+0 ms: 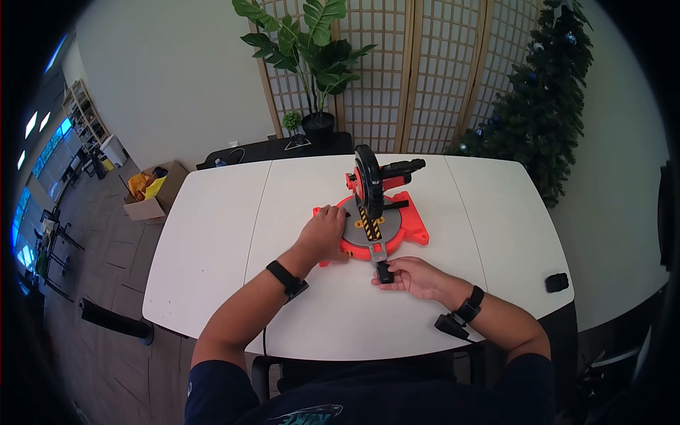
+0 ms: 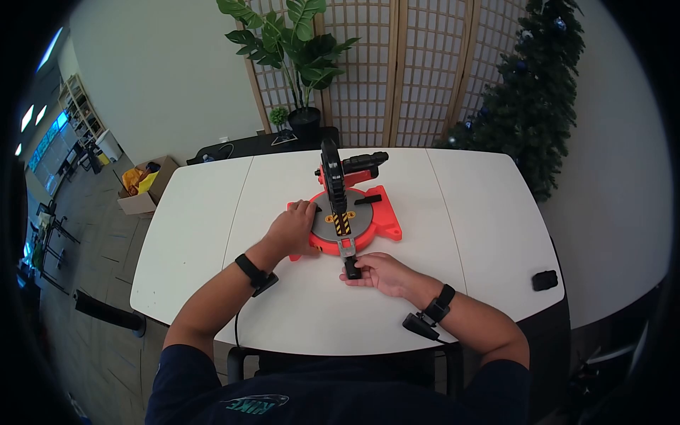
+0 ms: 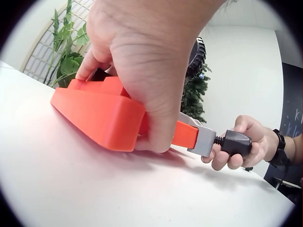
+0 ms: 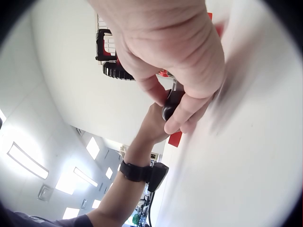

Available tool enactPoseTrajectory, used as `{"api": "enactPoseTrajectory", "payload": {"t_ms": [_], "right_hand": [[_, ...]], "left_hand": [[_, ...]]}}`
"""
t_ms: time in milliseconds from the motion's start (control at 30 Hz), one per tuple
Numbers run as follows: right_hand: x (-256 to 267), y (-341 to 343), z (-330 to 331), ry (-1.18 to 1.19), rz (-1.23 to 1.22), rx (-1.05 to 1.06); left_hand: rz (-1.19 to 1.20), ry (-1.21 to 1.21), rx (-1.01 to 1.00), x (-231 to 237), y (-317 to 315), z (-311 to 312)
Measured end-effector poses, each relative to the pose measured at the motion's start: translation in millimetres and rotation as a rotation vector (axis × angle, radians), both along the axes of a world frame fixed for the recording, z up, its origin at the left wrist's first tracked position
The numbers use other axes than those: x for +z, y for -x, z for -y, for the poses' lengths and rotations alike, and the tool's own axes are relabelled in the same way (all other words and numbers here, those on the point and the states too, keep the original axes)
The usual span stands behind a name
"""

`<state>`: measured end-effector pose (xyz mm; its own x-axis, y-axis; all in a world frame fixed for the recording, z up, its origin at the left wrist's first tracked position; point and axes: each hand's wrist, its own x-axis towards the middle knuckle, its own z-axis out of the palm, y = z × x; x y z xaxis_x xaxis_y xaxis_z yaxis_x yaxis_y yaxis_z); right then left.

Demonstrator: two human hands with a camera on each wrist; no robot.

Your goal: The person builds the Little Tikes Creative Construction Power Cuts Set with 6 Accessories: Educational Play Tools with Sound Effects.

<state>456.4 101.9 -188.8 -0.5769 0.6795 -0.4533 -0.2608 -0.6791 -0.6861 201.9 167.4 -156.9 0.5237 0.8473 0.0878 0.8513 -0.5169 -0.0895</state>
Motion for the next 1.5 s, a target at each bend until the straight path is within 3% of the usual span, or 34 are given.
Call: {"api": "enactPoseTrajectory", "payload": {"t_ms": [67,233,433,667,733,933,1033,1167,1233,1433,1500], "right_hand": [[2.0,0.5,0.2,0.025,-0.073,0.025],[4.8,8.0,8.8,-0.085,0.127,-0.037],[3.2,1.7,0.7,0.011,-0.006,0.024],[-1.2,0.8,1.4,-0.027,0.065,-0.016],[-0.7,-1.2,-2.3,0.029,-0.052,0.038],[-2.0,5.1,6.4,-0.072,0.098,-0.032],[-0.7,-1.4,-0.1,0.0,-0.027,0.035],[1.8,4.0,2.8,0.044,-0.016,-0.007],[-0.6,6.9,6.6,-0.049,0.084,-0.043],[-2.4,-2.0,-1.8,0.029,-0.063,0.035],[-3.6,1.1,-0.1,-0.001,-0.002,0.027]], "left_hand": [[-0.001,-0.003,0.001,-2.2,0.1,-1.2],[-0.011,-0.013,0.006,-3.4,-0.5,-1.2],[0.004,0.009,0.004,-2.0,-0.4,-1.0],[0.021,-0.007,0.001,-4.1,-0.1,-1.9],[0.024,0.01,0.008,-2.6,-0.5,-1.7],[0.019,0.012,0.009,-4.1,-1.1,-1.8],[0.021,0.012,0.018,-1.5,-1.3,0.1],[0.007,-0.001,0.017,-3.9,-1.3,-0.5],[0.005,-0.021,0.011,-6.1,-1.1,-1.2],[0.009,0.015,0.021,-4.8,-1.8,-1.6],[0.018,0.004,0.021,-5.0,-2.1,-1.1]]}}
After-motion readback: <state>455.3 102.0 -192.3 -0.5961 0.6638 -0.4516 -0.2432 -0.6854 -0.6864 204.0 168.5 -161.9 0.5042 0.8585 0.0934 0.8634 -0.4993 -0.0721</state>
